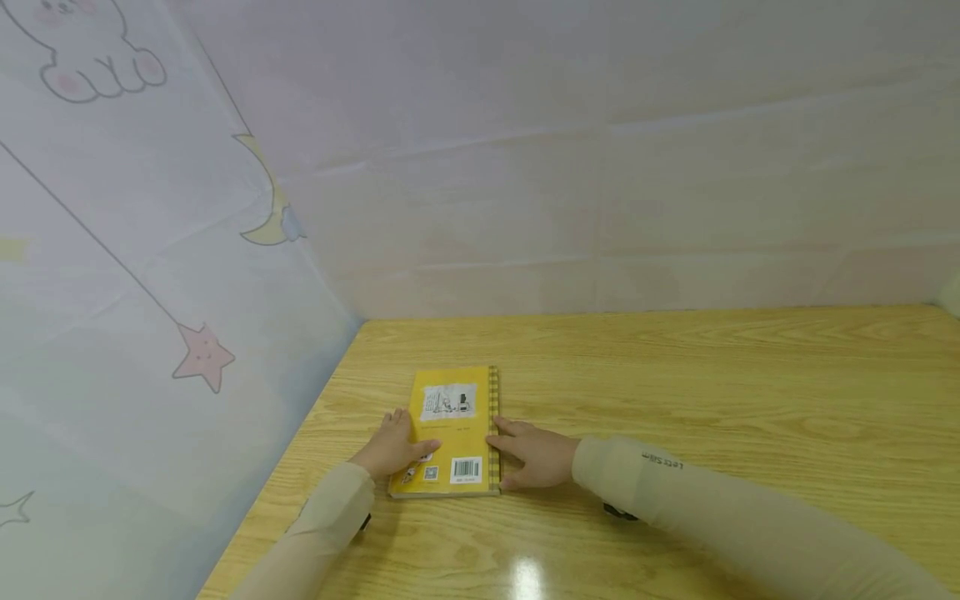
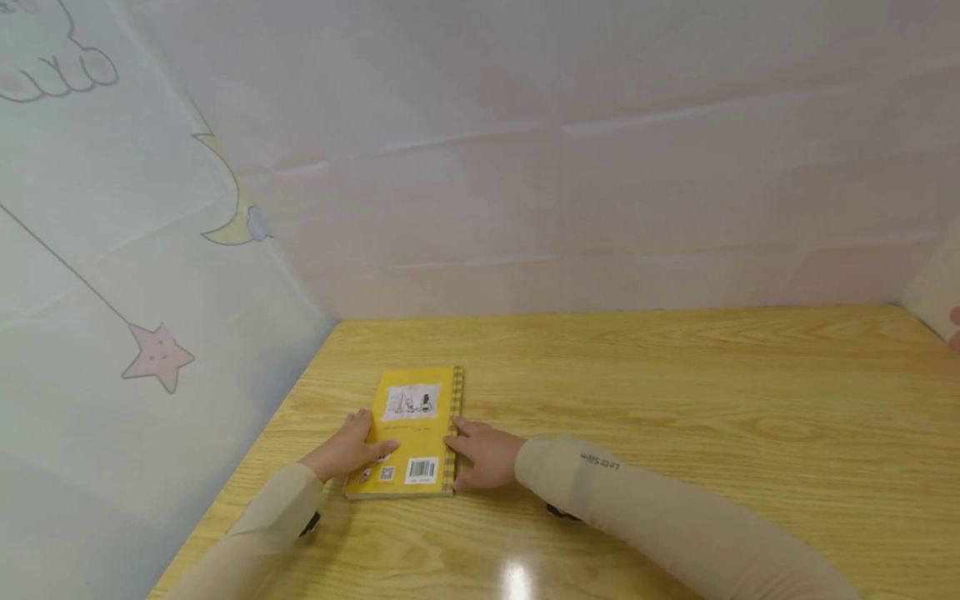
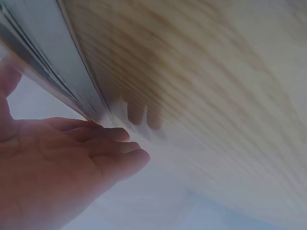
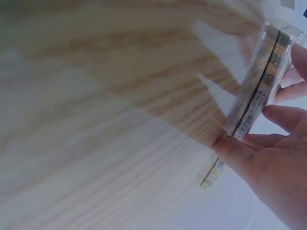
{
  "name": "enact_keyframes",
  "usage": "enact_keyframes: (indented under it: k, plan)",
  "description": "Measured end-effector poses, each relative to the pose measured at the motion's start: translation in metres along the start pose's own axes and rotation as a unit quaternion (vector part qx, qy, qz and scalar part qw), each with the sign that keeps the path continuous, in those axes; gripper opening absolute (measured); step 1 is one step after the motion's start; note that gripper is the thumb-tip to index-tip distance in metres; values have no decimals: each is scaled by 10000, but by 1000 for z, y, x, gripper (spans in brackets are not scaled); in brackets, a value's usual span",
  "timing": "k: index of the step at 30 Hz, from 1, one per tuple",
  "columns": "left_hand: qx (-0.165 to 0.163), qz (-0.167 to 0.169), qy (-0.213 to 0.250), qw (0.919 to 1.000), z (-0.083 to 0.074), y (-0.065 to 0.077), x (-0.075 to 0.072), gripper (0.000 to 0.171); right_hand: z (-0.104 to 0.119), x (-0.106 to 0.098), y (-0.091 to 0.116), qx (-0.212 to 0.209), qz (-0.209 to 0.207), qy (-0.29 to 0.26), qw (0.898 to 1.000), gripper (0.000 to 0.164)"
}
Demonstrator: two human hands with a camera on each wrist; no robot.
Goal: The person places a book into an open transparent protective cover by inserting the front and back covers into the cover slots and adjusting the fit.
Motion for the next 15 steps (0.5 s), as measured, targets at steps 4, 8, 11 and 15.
enact_keyframes:
  k: [4, 8, 11, 15]
  plan:
    - [-40, -103, -201, 9997, 0, -1, 0, 88, -1, 1, 1, 37, -7, -155, 9999, 67]
    - [-43, -212, -374, 9991, -3, 2, 0, 86, -2, 1, 1, 5, -15, -321, 9995, 67]
    - [-22, -292, -437, 9986, -7, 4, -2, 84, -2, 0, 1, -78, -56, -402, 9991, 67]
    - [115, -432, -542, 9975, -15, 4, -3, 80, -3, -3, 1, -162, -133, -509, 9985, 65]
Point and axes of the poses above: each hand's wrist, its own y-axis away from the middle knuckle, its own x-axis out of the palm, z = x × y, the point moved 7 cm from there along -y, towards the middle knuckle, and after that the axes turned 2 degrees about -x, right-handed, at the moved point
